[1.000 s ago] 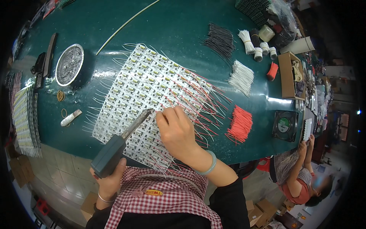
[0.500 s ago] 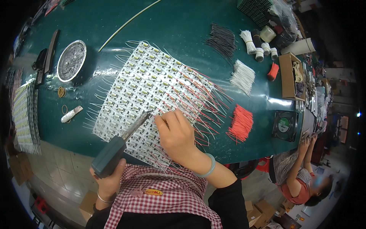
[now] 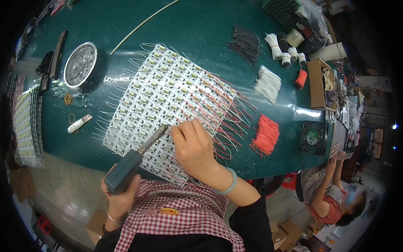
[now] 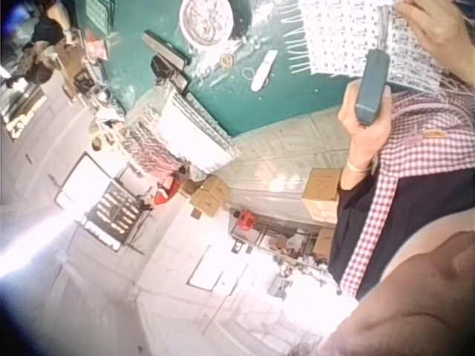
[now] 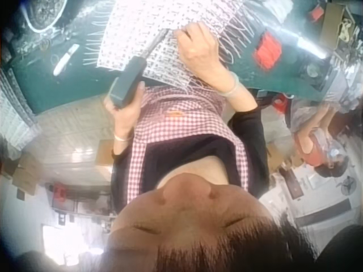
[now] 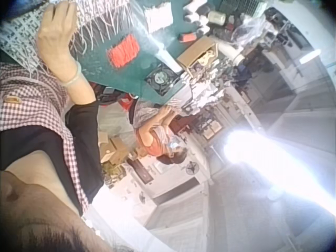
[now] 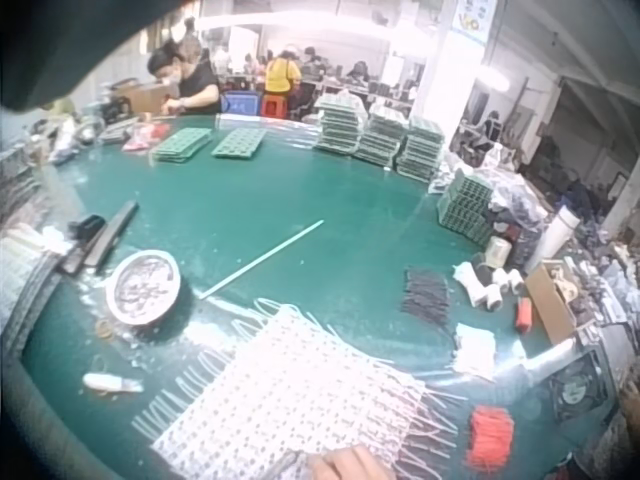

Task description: The person uses a soldering iron to attach red and white wires to a large LED panel. They repeatedly pick up wires from piles on the table, position them on the panel, and apply heat to secure them. The person occasionally uses a wooden stick to adjust the wires on the panel.

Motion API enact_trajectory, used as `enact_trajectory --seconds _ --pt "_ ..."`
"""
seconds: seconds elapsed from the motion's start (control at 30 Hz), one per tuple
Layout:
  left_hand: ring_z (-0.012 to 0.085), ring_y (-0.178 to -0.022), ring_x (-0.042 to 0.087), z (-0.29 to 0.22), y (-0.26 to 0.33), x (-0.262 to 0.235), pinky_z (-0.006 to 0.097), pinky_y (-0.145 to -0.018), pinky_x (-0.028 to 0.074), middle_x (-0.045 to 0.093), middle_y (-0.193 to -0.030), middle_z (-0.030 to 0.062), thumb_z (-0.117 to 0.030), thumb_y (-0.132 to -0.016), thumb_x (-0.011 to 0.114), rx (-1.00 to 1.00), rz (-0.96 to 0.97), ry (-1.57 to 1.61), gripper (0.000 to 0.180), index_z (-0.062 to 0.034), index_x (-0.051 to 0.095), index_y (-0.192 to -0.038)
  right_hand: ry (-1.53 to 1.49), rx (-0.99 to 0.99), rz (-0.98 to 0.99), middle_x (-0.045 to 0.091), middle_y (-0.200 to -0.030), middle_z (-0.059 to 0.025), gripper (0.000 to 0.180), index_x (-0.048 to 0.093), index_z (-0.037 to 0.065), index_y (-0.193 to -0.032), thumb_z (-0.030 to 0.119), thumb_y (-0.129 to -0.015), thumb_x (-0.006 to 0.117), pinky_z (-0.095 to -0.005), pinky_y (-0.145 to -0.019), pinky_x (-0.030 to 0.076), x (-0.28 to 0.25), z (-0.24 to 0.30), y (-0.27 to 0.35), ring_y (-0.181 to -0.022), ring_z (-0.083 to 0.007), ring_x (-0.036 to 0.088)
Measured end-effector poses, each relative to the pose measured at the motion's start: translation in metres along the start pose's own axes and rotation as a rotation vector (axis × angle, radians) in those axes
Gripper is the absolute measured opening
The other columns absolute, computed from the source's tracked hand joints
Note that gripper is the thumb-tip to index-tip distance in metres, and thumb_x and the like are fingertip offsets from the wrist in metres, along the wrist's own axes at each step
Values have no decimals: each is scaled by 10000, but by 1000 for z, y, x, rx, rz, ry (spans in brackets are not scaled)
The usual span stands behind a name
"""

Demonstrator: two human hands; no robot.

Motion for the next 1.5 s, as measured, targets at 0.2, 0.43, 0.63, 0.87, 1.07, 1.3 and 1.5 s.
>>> enact_trajectory --seconds 0.2,0.43,0.63,0.87,1.07,1.3,1.5 --pt "175 -662 630 2 1 0 282 -575 482 658 -831 115 27 -746 778 -62 -2 1 154 48 681 -863 33 -3 3 512 -817 -106 287 652 -56 -934 -34 -649 622 -347 -591 446 2 2 -1 -732 -264 510" --pt "193 -658 631 9 3 -7 289 -571 482 659 -834 133 19 -733 778 -34 33 -1 187 48 686 -893 44 7 18 501 -816 -110 281 644 -53 -914 -43 -635 607 -346 -592 446 5 7 -2 -737 -267 507" --pt "218 -756 659 18 17 -20 286 -665 513 686 -911 138 -17 -741 816 -74 -3 -155 273 37 695 -980 45 17 24 509 -816 -125 227 618 -33 -865 23 -646 605 -360 -659 474 7 10 0 -775 -281 523" --pt "93 -589 520 46 12 -17 246 -519 408 617 -831 69 30 -866 659 -466 -22 232 375 47 608 -1237 14 42 16 544 -887 -135 291 625 -51 -950 -10 -662 608 -340 -725 496 1 0 0 -829 -284 549" --pt "148 -692 543 2 5 -14 271 -619 445 547 -823 67 90 -829 599 -427 10 297 201 10 656 -1004 -129 117 -79 550 -900 -120 375 644 -72 -1084 -40 -711 620 -337 -697 512 -20 -1 7 -834 -259 556" --pt "164 -712 495 -29 0 -6 300 -622 397 523 -837 81 41 -812 605 -404 -163 626 40 21 594 -779 -258 160 -97 512 -991 -134 441 593 -86 -1218 -77 -777 593 -357 -734 516 -17 12 6 -885 -272 556" --pt "149 -649 461 0 9 -17 281 -610 385 545 -803 82 47 -825 600 -303 -58 516 152 45 558 -971 -290 156 5 493 -976 -129 359 597 -38 -1147 -17 -790 574 -379 -754 485 -5 18 8 -934 -284 538"
Point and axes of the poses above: each hand's wrist, its own y-axis away from the middle knuckle, its own x-axis out of the palm, z = x × y, the point moved 5 cm from there along -y, towards the middle knuckle
